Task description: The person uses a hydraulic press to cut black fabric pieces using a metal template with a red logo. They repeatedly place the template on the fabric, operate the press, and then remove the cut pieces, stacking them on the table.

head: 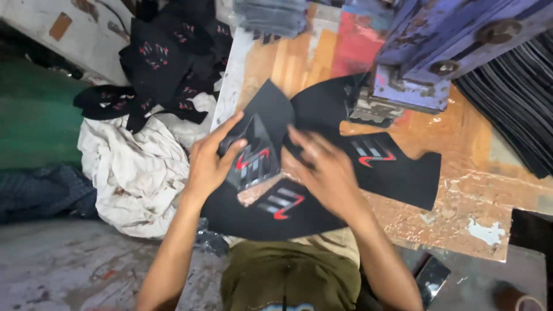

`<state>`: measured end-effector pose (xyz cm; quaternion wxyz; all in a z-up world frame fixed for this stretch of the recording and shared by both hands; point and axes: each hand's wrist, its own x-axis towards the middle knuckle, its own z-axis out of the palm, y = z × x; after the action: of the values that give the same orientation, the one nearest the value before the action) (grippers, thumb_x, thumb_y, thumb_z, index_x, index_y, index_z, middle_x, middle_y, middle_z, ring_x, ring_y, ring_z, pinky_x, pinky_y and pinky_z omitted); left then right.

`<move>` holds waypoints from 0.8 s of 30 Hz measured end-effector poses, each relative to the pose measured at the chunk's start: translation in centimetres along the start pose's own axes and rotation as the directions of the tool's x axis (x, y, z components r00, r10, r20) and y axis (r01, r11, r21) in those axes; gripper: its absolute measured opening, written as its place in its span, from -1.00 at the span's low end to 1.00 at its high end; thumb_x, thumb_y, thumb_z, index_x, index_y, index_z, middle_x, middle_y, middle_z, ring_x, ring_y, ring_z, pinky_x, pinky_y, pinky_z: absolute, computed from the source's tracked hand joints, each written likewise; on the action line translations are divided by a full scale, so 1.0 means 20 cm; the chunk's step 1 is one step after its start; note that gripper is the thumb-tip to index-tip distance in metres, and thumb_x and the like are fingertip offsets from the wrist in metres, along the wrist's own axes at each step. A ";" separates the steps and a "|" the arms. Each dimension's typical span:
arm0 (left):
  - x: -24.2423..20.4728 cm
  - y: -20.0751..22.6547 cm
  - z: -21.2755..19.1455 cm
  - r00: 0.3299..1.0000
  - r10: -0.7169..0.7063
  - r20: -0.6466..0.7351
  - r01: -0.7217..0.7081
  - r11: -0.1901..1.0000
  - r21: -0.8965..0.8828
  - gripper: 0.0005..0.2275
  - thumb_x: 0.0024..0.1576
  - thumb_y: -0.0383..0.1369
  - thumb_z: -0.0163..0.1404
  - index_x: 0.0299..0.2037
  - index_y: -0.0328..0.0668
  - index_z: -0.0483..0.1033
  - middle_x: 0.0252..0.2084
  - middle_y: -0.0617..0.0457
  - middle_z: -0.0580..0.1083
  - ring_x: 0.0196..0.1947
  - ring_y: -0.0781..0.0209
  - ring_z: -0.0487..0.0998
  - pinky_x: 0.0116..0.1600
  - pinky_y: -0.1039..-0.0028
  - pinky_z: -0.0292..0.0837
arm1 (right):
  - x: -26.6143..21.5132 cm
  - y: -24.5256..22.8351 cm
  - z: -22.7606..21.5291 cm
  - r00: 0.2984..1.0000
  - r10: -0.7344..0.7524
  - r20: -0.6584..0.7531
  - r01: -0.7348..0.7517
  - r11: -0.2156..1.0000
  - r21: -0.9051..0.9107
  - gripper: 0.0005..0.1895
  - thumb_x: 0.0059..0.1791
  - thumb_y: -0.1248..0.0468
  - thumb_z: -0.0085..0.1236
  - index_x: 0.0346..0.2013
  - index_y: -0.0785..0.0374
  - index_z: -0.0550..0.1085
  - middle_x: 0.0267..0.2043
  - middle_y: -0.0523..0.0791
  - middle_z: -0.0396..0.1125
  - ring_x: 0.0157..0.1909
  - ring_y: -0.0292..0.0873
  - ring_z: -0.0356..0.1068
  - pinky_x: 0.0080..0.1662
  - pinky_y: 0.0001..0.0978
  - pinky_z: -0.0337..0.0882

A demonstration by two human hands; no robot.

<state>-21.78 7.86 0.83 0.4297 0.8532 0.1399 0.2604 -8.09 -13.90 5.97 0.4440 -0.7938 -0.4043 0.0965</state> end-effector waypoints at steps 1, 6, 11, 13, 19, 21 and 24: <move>0.03 0.00 0.00 0.997 -0.072 0.032 0.072 0.997 -0.004 -0.58 0.17 -0.36 0.17 0.26 -0.07 0.48 0.02 -0.15 0.56 -0.07 -0.10 0.60 -0.02 0.31 0.49 | 0.12 0.04 0.08 0.994 -0.080 0.077 0.078 0.997 0.026 -0.50 -0.08 0.36 0.33 0.15 0.33 0.48 -0.03 0.00 0.45 -0.36 -0.18 0.47 -0.31 -0.38 0.45; 0.09 -0.02 -0.08 0.943 0.322 -0.086 -0.253 0.860 0.443 -0.75 0.04 -0.28 0.17 -0.08 -0.04 0.61 -0.11 -0.19 0.53 -0.18 -0.17 0.49 -0.09 0.21 0.39 | 0.37 0.33 0.41 0.944 -0.206 0.257 0.192 0.978 0.076 -0.69 -0.05 0.29 0.35 -0.04 0.26 0.55 -0.08 -0.04 0.44 -0.29 -0.10 0.52 -0.21 -0.31 0.51; 0.06 -0.24 -0.09 0.959 -0.081 0.272 0.080 0.997 0.014 -0.80 0.31 -0.26 -0.01 -0.12 -0.19 0.62 -0.14 -0.02 0.53 -0.07 0.02 0.54 0.05 0.30 0.43 | 0.35 0.13 0.45 0.929 -0.286 0.236 0.315 0.945 -0.093 -0.57 -0.15 0.26 0.42 -0.03 0.30 0.55 -0.24 -0.01 0.40 -0.20 0.06 0.45 -0.15 -0.11 0.44; 0.05 -0.26 -0.11 0.954 -0.092 0.287 0.114 0.992 -0.061 -0.76 0.33 -0.23 -0.05 -0.18 -0.22 0.59 -0.13 -0.04 0.52 -0.07 0.02 0.55 0.06 0.30 0.43 | 0.38 0.10 0.46 0.948 -0.214 0.234 0.242 0.966 -0.094 -0.55 -0.16 0.25 0.40 0.00 0.28 0.54 -0.24 -0.03 0.39 -0.21 0.05 0.45 -0.14 -0.12 0.44; 0.11 -0.29 -0.11 0.911 -0.179 0.372 0.229 0.969 -0.095 -0.54 0.39 -0.01 -0.34 0.05 -0.25 0.46 0.00 -0.13 0.49 0.06 -0.07 0.49 0.15 0.25 0.34 | 0.34 0.14 0.45 0.944 -0.223 0.242 0.262 0.955 -0.140 -0.77 -0.10 0.24 0.36 -0.18 0.16 0.57 -0.28 -0.08 0.40 -0.20 0.03 0.43 -0.06 -0.10 0.42; 0.15 -0.26 -0.09 0.899 -0.153 0.410 0.202 0.976 -0.079 -0.47 0.39 0.05 -0.38 0.17 -0.25 0.44 0.09 -0.15 0.47 0.12 -0.12 0.45 0.17 0.22 0.30 | 0.15 0.14 0.42 0.916 -0.327 0.231 0.370 0.912 -0.178 -0.89 -0.07 0.26 0.34 -0.28 0.16 0.59 -0.27 -0.07 0.40 -0.16 0.05 0.42 -0.04 -0.08 0.41; 0.17 -0.17 -0.08 0.855 -0.274 0.439 0.201 0.958 0.206 -0.43 0.29 0.10 -0.38 0.02 -0.07 0.65 0.04 -0.06 0.50 0.07 -0.09 0.43 0.20 0.18 0.27 | -0.33 0.12 0.38 0.693 -0.558 0.456 0.658 0.748 -0.084 -0.86 -0.20 0.30 0.14 -0.38 0.22 0.56 -0.25 -0.06 0.42 -0.15 0.00 0.46 -0.20 -0.15 0.46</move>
<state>-19.87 12.49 0.03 0.4127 0.8970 0.1572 -0.0175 -15.04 -14.62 -1.76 0.2578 -0.6232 -0.7364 0.0542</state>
